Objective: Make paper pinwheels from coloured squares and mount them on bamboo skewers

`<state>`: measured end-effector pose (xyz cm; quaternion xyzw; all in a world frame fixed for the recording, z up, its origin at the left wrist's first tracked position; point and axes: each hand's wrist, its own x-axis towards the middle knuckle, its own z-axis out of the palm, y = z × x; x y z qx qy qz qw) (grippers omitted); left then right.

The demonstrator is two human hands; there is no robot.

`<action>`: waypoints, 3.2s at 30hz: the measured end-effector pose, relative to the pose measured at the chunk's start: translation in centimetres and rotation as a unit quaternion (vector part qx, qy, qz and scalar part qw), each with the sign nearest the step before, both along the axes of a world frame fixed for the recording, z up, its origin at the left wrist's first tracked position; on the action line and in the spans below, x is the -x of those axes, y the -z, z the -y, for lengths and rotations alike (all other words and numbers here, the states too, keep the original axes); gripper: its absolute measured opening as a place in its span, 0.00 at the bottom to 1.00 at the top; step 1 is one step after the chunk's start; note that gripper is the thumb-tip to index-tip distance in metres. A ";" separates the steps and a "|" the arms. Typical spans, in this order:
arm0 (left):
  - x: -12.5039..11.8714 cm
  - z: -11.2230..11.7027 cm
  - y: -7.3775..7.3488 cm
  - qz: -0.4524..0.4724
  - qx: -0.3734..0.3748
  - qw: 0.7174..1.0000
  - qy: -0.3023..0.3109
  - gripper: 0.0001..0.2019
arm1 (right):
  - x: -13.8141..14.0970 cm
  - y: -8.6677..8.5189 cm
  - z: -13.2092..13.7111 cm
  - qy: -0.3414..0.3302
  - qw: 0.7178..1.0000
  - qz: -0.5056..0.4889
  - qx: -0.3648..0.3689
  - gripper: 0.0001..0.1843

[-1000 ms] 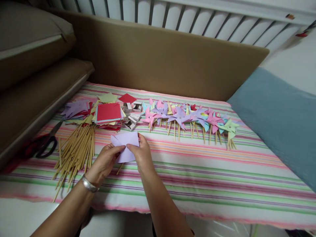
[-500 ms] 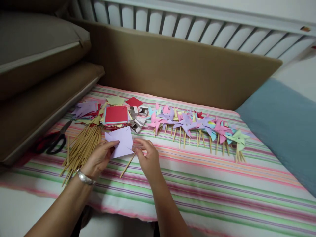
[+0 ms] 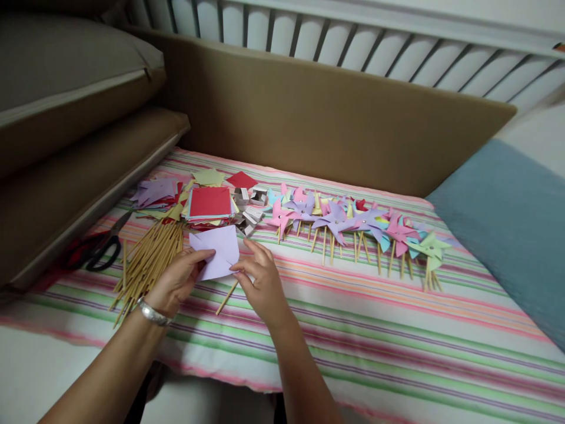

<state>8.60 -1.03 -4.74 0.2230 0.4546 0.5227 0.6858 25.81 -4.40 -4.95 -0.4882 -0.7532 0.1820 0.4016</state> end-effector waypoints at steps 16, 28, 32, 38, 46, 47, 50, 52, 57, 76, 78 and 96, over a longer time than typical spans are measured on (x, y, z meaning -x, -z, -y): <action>-0.3 0.3 -0.1 -0.036 0.012 0.999 0.031 0.13 | -0.1 -0.2 0.0 0.014 1.000 -0.017 0.011 0.05; -1.8 1.1 0.4 -0.069 0.005 0.994 0.090 0.11 | 1.2 0.3 -0.2 0.065 0.982 -0.131 0.121 0.02; -1.9 1.2 0.7 -0.075 0.000 0.991 0.106 0.10 | 1.3 0.3 -0.3 0.077 0.981 -0.132 0.118 0.03; -1.7 1.3 0.6 -0.048 0.003 0.992 0.121 0.09 | 1.3 0.4 -0.3 0.082 0.981 -0.125 0.126 0.04; -1.7 1.4 0.4 -0.015 0.000 0.990 0.138 0.08 | 1.3 0.3 -0.5 0.105 0.975 -0.125 0.148 0.05; -1.7 1.4 0.4 -0.014 0.001 0.990 0.141 0.09 | 1.3 0.3 -0.5 0.108 0.975 -0.122 0.148 0.05; -1.7 1.4 0.4 -0.016 0.007 0.989 0.149 0.12 | 1.4 0.3 -0.5 0.119 0.976 -0.109 0.148 0.05; -1.7 1.4 0.6 -0.030 0.011 0.989 0.144 0.13 | 1.5 0.4 -0.5 0.128 0.975 -0.101 0.153 0.05; -1.5 1.1 0.9 -0.072 0.021 0.989 0.131 0.11 | 1.0 0.0 -0.6 0.151 0.962 -0.140 0.180 0.08; -1.7 1.5 1.3 -0.174 -0.044 0.926 0.333 0.07 | -1.2 -1.8 0.8 -0.050 0.960 -0.057 0.268 0.29; -1.5 1.4 1.0 -0.152 -0.042 0.935 0.318 0.08 | -1.2 -1.5 0.5 -0.039 0.956 -0.091 0.277 0.29; -3.7 2.3 0.6 0.044 -0.046 0.982 0.175 0.14 | 0.0 -1.2 -0.5 0.107 0.835 -0.458 0.287 0.21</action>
